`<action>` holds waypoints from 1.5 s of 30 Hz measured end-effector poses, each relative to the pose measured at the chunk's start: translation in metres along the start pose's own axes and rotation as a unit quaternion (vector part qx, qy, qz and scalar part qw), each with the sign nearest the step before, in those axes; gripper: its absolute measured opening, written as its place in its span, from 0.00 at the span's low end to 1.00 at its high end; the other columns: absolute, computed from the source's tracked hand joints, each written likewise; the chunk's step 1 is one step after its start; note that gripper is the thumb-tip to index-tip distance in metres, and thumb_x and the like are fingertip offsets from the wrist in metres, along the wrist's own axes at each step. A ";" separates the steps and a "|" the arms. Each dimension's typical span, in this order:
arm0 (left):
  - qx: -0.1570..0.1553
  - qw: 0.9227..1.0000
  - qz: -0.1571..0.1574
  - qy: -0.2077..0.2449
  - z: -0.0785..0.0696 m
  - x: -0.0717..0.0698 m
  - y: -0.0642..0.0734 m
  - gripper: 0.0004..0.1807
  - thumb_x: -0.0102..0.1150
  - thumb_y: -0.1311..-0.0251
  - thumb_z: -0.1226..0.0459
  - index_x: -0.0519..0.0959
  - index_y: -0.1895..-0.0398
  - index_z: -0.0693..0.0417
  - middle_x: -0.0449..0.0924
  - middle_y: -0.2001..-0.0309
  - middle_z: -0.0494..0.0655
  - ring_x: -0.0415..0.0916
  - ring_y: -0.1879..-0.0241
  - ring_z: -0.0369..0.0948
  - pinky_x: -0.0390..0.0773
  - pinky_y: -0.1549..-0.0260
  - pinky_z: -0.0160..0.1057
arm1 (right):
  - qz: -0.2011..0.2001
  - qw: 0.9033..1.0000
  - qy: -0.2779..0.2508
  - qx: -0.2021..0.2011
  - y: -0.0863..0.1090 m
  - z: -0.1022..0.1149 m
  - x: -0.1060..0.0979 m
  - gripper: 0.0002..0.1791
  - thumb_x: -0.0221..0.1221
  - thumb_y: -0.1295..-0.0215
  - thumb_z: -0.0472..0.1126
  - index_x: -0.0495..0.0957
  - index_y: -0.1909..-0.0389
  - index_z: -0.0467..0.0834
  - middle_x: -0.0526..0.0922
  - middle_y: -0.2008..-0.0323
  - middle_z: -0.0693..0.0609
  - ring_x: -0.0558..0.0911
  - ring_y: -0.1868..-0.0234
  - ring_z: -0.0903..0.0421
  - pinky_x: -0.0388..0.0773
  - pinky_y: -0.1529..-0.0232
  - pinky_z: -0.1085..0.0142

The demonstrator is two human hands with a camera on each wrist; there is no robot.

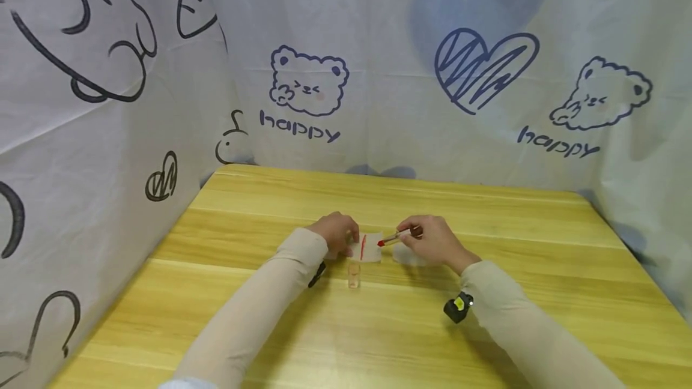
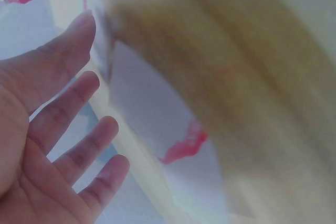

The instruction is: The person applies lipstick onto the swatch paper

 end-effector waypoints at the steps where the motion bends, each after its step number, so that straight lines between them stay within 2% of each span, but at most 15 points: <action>1: 0.001 1.000 -0.002 0.000 -0.001 -0.002 0.001 0.14 0.73 0.47 0.61 0.84 0.55 0.43 0.75 0.44 0.47 0.70 0.43 0.48 0.72 0.45 0.46 | -0.001 1.000 -0.001 0.000 0.000 0.000 -0.001 0.08 0.60 0.34 0.36 0.84 0.58 0.40 0.84 0.64 0.48 0.83 0.62 0.50 0.81 0.60 0.55; 8: 0.050 0.999 -0.001 -0.003 -0.010 -0.010 0.000 0.14 0.65 0.38 0.60 0.82 0.49 0.49 0.77 0.44 0.48 0.71 0.42 0.48 0.73 0.45 0.44 | -0.012 1.000 -0.005 0.012 0.000 -0.006 -0.009 0.08 0.60 0.34 0.36 0.84 0.57 0.39 0.84 0.63 0.46 0.83 0.61 0.48 0.81 0.60 0.53; 15: 0.084 0.996 0.016 0.010 -0.024 -0.003 -0.008 0.15 0.61 0.34 0.58 0.81 0.47 0.50 0.79 0.46 0.47 0.76 0.49 0.43 0.76 0.51 0.41 | -0.026 0.999 0.003 0.022 0.000 -0.014 -0.013 0.10 0.60 0.34 0.38 0.84 0.56 0.39 0.85 0.62 0.46 0.84 0.60 0.47 0.81 0.60 0.53; 19: 0.096 0.995 0.028 0.001 -0.033 0.000 -0.010 0.16 0.59 0.33 0.56 0.80 0.45 0.48 0.77 0.43 0.46 0.75 0.47 0.43 0.75 0.49 0.41 | -0.031 0.999 -0.001 0.038 0.002 -0.017 -0.016 0.11 0.60 0.34 0.38 0.83 0.55 0.38 0.84 0.60 0.44 0.83 0.59 0.46 0.81 0.60 0.53; 23: 0.106 0.993 0.039 -0.021 -0.042 0.002 -0.010 0.18 0.58 0.33 0.54 0.78 0.42 0.47 0.75 0.40 0.44 0.71 0.40 0.44 0.72 0.44 0.41 | -0.029 0.998 -0.002 0.057 0.004 -0.023 -0.018 0.11 0.60 0.33 0.38 0.83 0.53 0.38 0.84 0.58 0.42 0.83 0.57 0.44 0.81 0.59 0.52; 27: 0.110 0.992 0.045 -0.031 -0.050 0.004 -0.010 0.20 0.58 0.33 0.53 0.77 0.40 0.46 0.74 0.38 0.43 0.69 0.38 0.43 0.70 0.41 0.41 | -0.031 0.997 0.001 0.067 0.006 -0.032 -0.020 0.11 0.59 0.32 0.38 0.83 0.53 0.37 0.84 0.58 0.41 0.82 0.56 0.43 0.81 0.60 0.52; 37: 0.122 0.988 0.064 -0.076 -0.070 0.010 -0.008 0.23 0.57 0.33 0.52 0.76 0.38 0.47 0.73 0.38 0.41 0.68 0.38 0.41 0.67 0.39 0.38 | -0.050 0.996 0.012 0.073 0.007 -0.050 -0.019 0.10 0.60 0.34 0.37 0.83 0.56 0.37 0.84 0.62 0.43 0.83 0.60 0.45 0.80 0.61 0.52; 45: 0.126 0.982 0.069 -0.119 -0.076 0.015 -0.012 0.25 0.58 0.35 0.48 0.76 0.37 0.46 0.77 0.43 0.40 0.71 0.41 0.40 0.69 0.42 0.38 | -0.064 0.995 0.018 0.070 0.008 -0.056 -0.011 0.08 0.61 0.35 0.36 0.83 0.58 0.37 0.84 0.66 0.46 0.83 0.62 0.47 0.79 0.61 0.53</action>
Point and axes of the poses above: each hand's wrist, its own y-axis away from the middle knuckle, its own x-axis out of the palm, z = x × y, the point moved 1 cm from there along -y, towards the middle knuckle
